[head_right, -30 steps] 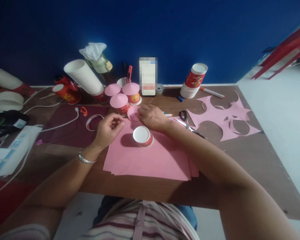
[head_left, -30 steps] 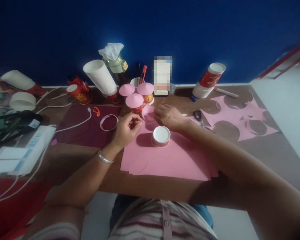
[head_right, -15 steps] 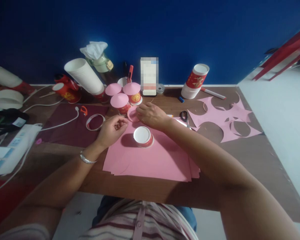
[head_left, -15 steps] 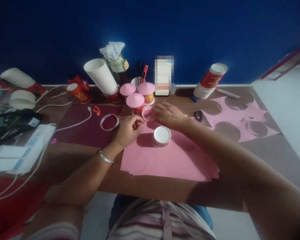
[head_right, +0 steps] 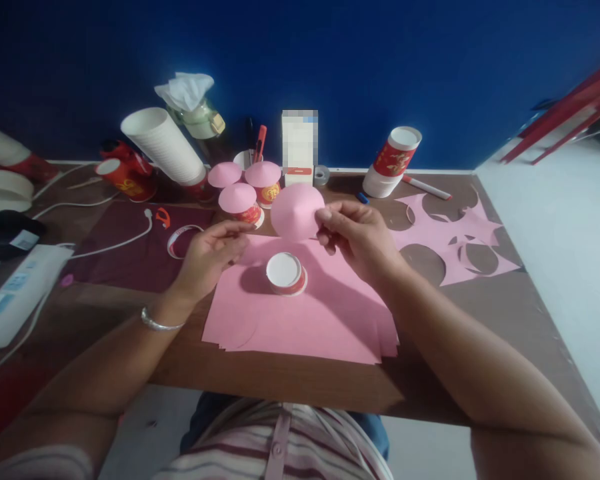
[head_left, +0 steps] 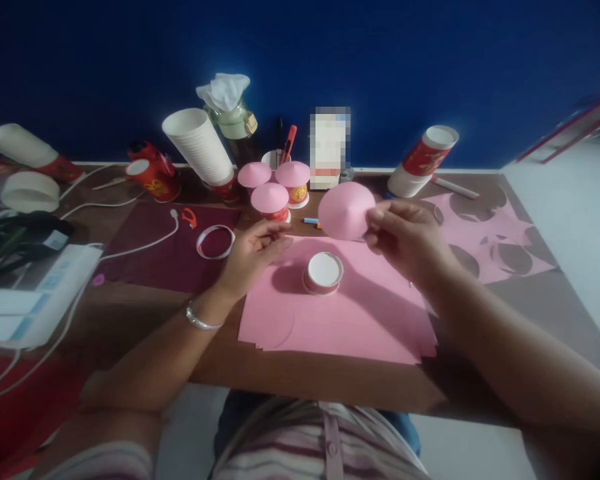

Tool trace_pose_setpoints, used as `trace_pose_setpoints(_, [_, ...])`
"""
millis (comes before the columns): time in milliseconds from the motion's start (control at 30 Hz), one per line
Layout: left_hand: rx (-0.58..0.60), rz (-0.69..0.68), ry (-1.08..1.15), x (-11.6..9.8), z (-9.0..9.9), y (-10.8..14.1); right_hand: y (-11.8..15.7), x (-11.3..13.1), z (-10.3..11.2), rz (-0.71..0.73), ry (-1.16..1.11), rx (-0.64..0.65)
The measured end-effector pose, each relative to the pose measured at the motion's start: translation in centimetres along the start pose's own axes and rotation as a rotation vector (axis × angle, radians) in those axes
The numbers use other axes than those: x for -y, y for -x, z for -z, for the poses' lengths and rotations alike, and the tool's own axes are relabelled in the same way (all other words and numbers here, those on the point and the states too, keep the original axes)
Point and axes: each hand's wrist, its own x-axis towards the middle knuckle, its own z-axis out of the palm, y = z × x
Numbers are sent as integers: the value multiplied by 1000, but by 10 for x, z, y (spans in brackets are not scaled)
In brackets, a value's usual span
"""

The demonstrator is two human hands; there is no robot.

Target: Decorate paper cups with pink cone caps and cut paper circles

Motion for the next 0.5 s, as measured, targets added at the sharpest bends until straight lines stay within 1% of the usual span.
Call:
trace_pose_setpoints(67, [30,42,69,-11,-2,4,14,2,-4,-115,-114,33])
trace_pose_setpoints(167, [108,97,96,-22,-6,11,30,0,-13,-208,-188,103])
trace_pose_setpoints(267, [188,147,112,-26,-9,16,39,-5,-18,-255,-227,166])
trace_pose_setpoints(333, [218,180,127,-27,-12,17,41,-10,-20,-283,-246,183])
trace_pose_setpoints(500, [227,286,138,-25,-17,18,44,-20,-17,-311,-248,148])
